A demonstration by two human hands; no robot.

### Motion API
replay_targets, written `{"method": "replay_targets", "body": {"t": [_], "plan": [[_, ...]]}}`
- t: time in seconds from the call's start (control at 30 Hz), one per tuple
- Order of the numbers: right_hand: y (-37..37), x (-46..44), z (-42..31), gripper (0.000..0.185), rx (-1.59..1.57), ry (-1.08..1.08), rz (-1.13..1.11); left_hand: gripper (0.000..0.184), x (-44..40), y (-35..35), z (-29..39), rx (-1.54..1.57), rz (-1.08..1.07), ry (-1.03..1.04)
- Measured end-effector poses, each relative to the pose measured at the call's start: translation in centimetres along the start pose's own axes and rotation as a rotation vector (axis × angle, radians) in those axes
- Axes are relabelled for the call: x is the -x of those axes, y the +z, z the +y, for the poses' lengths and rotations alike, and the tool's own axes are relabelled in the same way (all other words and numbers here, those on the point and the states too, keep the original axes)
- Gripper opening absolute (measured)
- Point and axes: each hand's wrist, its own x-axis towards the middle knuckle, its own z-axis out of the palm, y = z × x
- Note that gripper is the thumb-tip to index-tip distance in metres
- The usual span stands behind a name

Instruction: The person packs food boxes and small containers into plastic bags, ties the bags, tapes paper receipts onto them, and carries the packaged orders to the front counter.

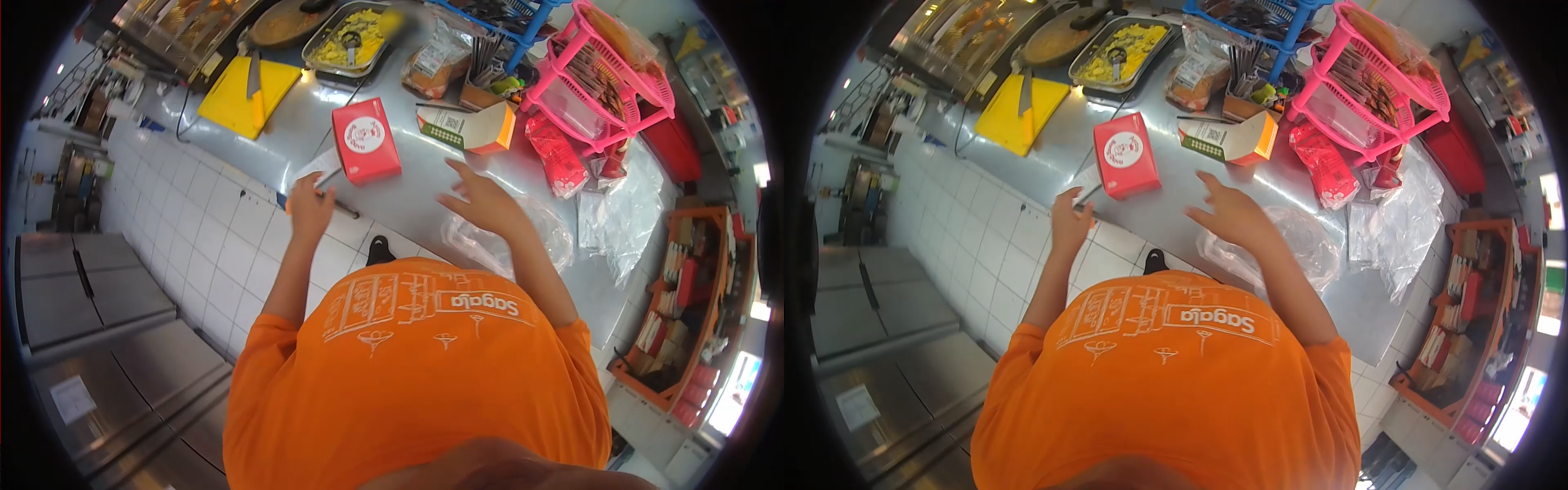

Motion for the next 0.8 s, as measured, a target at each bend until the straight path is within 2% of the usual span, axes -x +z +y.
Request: {"method": "replay_targets", "body": {"t": [0.07, 0.17, 0.27, 0.43, 0.63, 0.73, 0.8], "plan": [[3.0, -5.5, -4.4, 0.093, 0.130, 0.050, 0.117, 0.050, -2.9, -1.0, -3.7, -0.298, 0.027, 0.043], [8.2, -13.9, -10.1, 0.119, 0.318, 0.143, 0.268, 0.056, -6.3, -0.6, -5.8, -0.352, -0.065, 0.122], [10.8, -18.9, -12.6, 0.125, 0.416, 0.327, 0.176, 0.063, -6.9, 1.1, -5.4, -0.420, -0.189, 0.134], [10.6, -21.9, -10.2, 0.122, 0.335, 0.483, 0.157, 0.061, -8.2, 2.4, -5.3, -0.403, -0.270, 0.054], [7.9, -20.0, -6.5, 0.117, 0.254, 0.483, 0.244, 0.055, -9.3, 4.6, -4.7, -0.277, -0.354, 0.205], [7.0, -18.2, -5.4, 0.116, 0.275, 0.470, 0.243, 0.051, -9.1, 6.2, -2.6, -0.109, -0.424, 0.194], [7.0, -17.3, -4.7, 0.115, 0.335, 0.442, 0.236, 0.052, -9.0, 7.5, -0.9, -0.136, -0.439, 0.187]]}}
